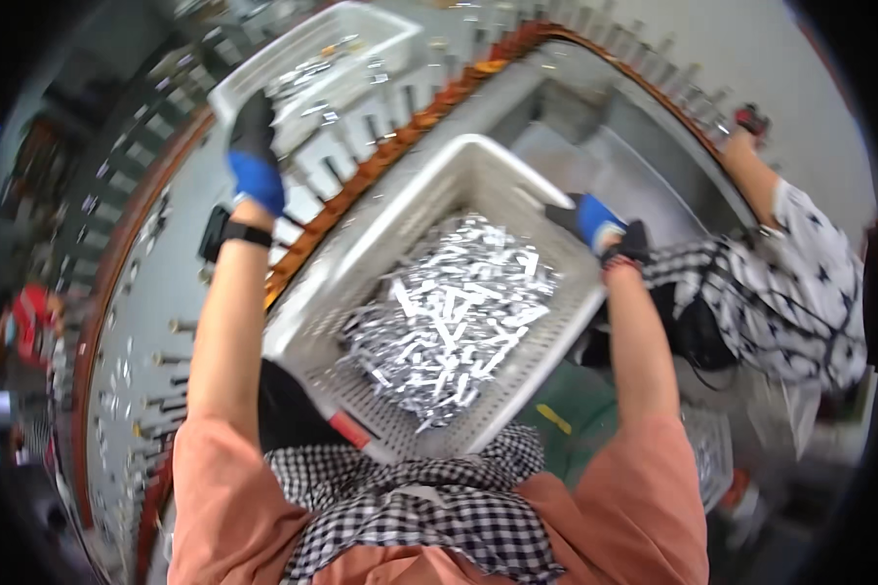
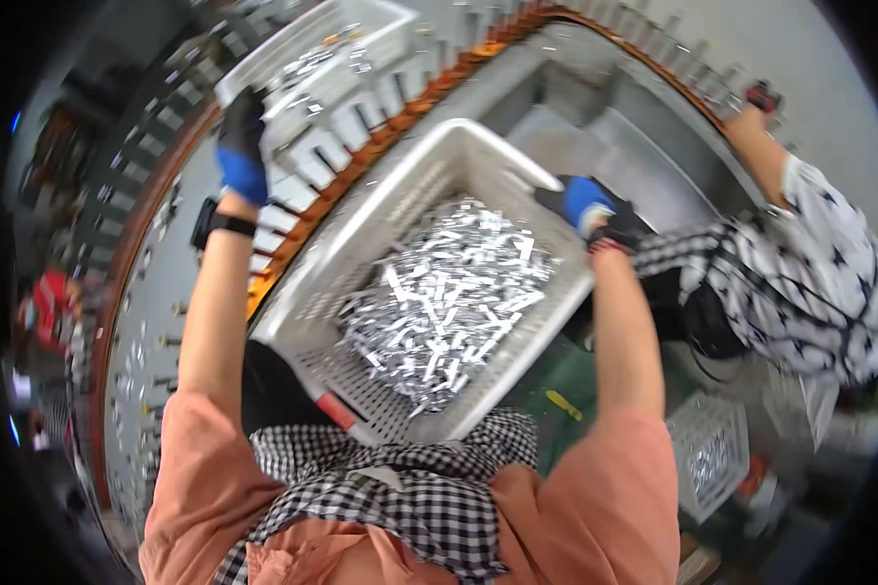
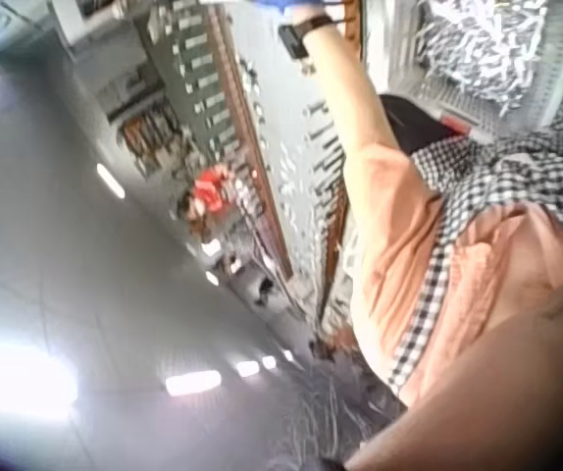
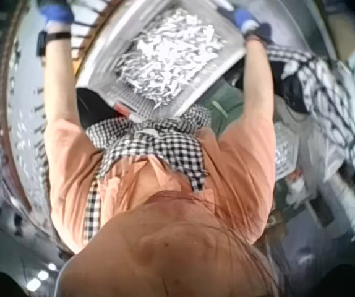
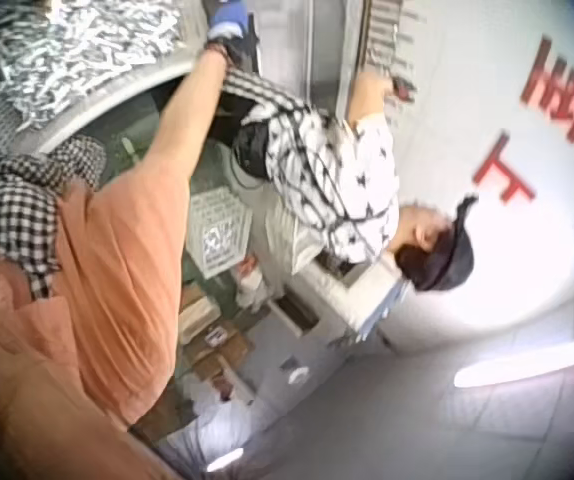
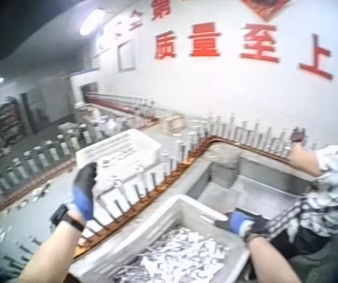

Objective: Picking small plastic components from a basket and placing them onto pegs on a moving assembly line.

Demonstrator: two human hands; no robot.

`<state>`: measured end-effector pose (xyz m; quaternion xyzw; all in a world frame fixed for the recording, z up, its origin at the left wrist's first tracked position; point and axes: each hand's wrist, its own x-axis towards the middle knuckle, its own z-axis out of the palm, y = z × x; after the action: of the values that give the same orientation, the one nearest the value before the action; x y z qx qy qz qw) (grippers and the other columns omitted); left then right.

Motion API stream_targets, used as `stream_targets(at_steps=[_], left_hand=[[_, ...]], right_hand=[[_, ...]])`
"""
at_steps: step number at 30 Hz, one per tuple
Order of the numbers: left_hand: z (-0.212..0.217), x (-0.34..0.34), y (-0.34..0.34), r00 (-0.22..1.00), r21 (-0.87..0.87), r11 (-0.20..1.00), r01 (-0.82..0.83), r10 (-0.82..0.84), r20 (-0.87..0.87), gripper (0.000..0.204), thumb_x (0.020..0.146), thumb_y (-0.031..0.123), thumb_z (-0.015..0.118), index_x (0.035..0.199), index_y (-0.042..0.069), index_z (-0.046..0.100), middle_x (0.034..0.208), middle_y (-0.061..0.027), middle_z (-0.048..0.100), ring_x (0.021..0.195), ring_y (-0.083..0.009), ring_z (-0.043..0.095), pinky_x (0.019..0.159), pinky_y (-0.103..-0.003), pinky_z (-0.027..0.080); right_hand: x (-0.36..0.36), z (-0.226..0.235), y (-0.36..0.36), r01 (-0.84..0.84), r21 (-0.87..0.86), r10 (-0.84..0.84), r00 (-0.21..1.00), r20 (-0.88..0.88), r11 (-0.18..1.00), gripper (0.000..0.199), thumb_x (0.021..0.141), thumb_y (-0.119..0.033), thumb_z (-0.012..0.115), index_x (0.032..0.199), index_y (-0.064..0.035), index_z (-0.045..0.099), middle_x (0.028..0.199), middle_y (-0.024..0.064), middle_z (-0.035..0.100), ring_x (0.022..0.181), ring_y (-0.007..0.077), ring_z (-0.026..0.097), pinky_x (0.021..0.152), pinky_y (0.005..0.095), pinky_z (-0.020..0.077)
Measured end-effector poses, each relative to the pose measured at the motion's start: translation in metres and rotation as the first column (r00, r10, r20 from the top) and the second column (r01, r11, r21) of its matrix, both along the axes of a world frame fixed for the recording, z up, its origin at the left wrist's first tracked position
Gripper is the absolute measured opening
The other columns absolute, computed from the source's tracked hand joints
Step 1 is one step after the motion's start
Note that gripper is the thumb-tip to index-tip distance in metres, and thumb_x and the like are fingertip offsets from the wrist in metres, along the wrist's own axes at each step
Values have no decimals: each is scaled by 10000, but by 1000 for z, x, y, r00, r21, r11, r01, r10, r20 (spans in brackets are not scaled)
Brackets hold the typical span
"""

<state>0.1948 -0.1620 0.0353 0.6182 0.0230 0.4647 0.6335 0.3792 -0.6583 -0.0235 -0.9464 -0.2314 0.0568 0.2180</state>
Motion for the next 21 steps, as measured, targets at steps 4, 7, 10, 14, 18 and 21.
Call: stream_targets(at_steps=[4, 7, 10, 14, 18, 21], left_hand=[[9, -21, 29, 933, -152, 953, 262, -290, -213, 439, 1071, 400, 522, 1317, 69, 675, 1223, -62, 723, 1072, -173, 670, 950, -333, 510], [22, -27, 23, 893, -193, 937, 290, -337, -298, 524, 1094, 458, 443, 1283, 32, 684, 1167, -92, 744, 1042, -199, 689, 939, -350, 517], [38, -23, 9, 833, -11, 876, 482, -462, -306, 573, 1094, 470, 414, 1188, -1, 725, 1018, -114, 773, 964, -204, 708, 937, -339, 495], [29, -65, -71, 880, 513, 853, 100, 165, -446, 487, 1059, 386, 536, 826, -5, 712, 796, -101, 738, 783, -205, 685, 740, -359, 501], [66, -103, -148, 820, 807, 209, 552, 39, -571, 354, 1055, 303, 582, 945, -2, 725, 899, -105, 743, 913, -158, 680, 820, -322, 519], [57, -75, -122, 947, 354, 930, 97, 23, -321, 354, 1076, 203, 544, 1346, -7, 635, 1309, -139, 683, 1207, -202, 625, 1075, -335, 449]], right_hand=[[2, -4, 10, -19, -2, 19, 1000, 0, 1000, 593, 877, -540, 686, 1199, -44, 736, 1035, 217, 762, 934, 358, 741, 838, 437, 553], [-3, -2, 20, -22, 33, 25, 998, -65, 999, 597, 902, -489, 714, 1228, 12, 718, 1005, 176, 774, 873, 261, 741, 813, 388, 548], [0, 5, 27, -19, 37, 23, 993, -113, 999, 604, 901, -487, 718, 1235, 17, 715, 1018, 181, 770, 875, 253, 737, 819, 383, 549], [8, -3, 18, -10, 51, 16, 994, -111, 999, 603, 895, -479, 733, 1235, 19, 714, 1031, 170, 770, 885, 239, 734, 824, 377, 552], [4, 8, 6, 53, 119, -29, 982, -189, 991, 593, 888, -495, 697, 1265, -36, 710, 1062, 186, 771, 928, 311, 746, 856, 411, 552], [7, 6, 13, 41, 42, -35, 990, -136, 998, 592, 887, -501, 694, 1269, -49, 709, 1059, 187, 770, 920, 311, 746, 854, 411, 551]])
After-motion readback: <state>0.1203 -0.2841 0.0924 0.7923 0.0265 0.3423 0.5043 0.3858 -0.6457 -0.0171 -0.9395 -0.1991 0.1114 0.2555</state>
